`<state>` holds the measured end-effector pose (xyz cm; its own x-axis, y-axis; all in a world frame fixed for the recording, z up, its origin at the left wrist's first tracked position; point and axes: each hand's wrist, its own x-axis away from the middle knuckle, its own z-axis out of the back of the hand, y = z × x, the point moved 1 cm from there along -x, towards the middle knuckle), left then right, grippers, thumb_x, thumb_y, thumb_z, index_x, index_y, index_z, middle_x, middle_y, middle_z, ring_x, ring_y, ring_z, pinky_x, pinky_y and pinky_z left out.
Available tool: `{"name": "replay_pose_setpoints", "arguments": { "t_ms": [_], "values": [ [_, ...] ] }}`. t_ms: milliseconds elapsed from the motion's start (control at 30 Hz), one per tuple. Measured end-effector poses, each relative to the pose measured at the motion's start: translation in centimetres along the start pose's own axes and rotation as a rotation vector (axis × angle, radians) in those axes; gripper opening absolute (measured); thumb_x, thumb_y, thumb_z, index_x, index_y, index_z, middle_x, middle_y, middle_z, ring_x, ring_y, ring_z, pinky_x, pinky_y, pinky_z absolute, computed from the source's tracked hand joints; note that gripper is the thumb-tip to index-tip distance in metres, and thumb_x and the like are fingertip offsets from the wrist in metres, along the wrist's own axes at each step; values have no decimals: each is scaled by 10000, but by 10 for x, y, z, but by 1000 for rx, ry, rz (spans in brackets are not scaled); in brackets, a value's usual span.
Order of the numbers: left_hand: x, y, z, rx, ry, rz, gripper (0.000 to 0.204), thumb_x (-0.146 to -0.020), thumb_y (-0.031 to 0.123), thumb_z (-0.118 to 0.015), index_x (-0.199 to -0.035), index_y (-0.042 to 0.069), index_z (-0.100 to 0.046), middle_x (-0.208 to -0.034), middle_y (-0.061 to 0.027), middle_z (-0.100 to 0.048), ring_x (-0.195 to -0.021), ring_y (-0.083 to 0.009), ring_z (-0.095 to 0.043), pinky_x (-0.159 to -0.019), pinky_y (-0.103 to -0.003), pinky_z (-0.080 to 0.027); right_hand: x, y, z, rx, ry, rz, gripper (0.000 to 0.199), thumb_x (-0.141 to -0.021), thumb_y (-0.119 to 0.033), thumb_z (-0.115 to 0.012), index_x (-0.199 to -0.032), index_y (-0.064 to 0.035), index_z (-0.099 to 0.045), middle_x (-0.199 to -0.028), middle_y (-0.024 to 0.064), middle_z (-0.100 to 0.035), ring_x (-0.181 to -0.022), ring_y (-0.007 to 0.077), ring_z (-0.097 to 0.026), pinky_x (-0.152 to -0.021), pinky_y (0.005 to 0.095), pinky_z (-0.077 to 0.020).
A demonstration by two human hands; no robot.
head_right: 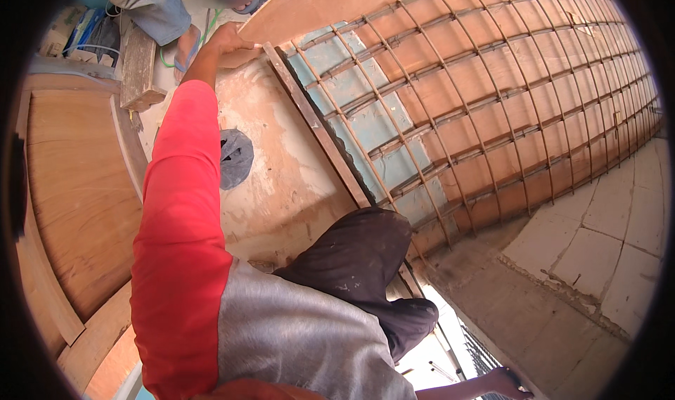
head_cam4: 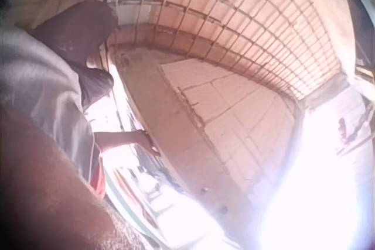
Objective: The person adjusts the camera, then works on a rebar grid on a balcony. They tie rebar intersections with wire using pliers and a hammer, and measure sections with a tape measure.
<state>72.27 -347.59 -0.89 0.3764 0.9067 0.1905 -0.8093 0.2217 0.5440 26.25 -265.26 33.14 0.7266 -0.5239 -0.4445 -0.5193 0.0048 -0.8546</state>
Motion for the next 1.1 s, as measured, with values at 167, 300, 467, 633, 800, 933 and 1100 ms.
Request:
{"name": "replay_pose_setpoints", "arguments": {
  "t_ms": [167, 300, 467, 633, 800, 933, 1100],
  "values": [
    [13, 0, -22, -82, 65, -16, 538, -767, 429, -833, -1121, 34, -748, -1055, -216, -746, -974, -352, -722, -876, -411, -560, -11, 6, 12, -48, -36, -10, 700, -893, -625, -589, -1414, -164, -511, -1497, 73, -453, -1310, 276, -475, -1038, 487, -410],
    [15, 3, -24, -176, 92, 50, 537, -801, 428, -812, -1152, 29, -731, -1070, -232, -735, -993, -365, -715, -892, -423, -557, -7, 4, -1, -65, -22, -13, 702, -891, -624, -592, -1415, -164, -510, -1497, 75, -454, -1318, 278, -468, -1040, 494, -406],
    [20, 13, -26, -168, 153, 79, 514, -812, 412, -813, -1166, 50, -725, -1070, -216, -736, -1006, -368, -710, -896, -434, -552, -3, -2, 1, -86, -9, -20, 706, -889, -624, -595, -1418, -164, -509, -1498, 78, -454, -1327, 282, -460, -1044, 504, -402],
    [21, 4, -32, -86, 214, 42, 474, -832, 355, -798, -1216, 93, -706, -1082, -208, -734, -1014, -371, -707, -898, -449, -548, -2, -1, 0, -99, -24, -40, 710, -886, -624, -598, -1420, -164, -508, -1498, 80, -455, -1337, 285, -452, -1047, 513, -397],
    [20, 3, -35, -109, 241, 48, 482, -827, 323, -798, -1240, 97, -695, -1091, -207, -732, -1025, -372, -704, -903, -451, -548, -1, -1, 3, -107, -34, -46, 714, -884, -623, -602, -1422, -164, -507, -1498, 83, -455, -1346, 288, -443, -1050, 522, -393],
    [19, 6, -34, -126, 237, 54, 472, -827, 305, -794, -1239, 98, -695, -1099, -206, -731, -1030, -374, -701, -907, -451, -549, 1, -3, 4, -115, -38, -53, 717, -882, -623, -604, -1423, -164, -506, -1498, 85, -456, -1354, 290, -436, -1053, 529, -389],
    [20, 0, -37, -109, 234, 83, 447, -836, 279, -777, -1240, 103, -696, -1107, -205, -729, -1044, -373, -697, -918, -448, -546, 18, -11, -10, -134, -67, -42, 743, -870, -619, -625, -1440, -163, -492, -1513, 96, -440, -1387, 308, -408, -1074, 573, -360]
  ]
}}
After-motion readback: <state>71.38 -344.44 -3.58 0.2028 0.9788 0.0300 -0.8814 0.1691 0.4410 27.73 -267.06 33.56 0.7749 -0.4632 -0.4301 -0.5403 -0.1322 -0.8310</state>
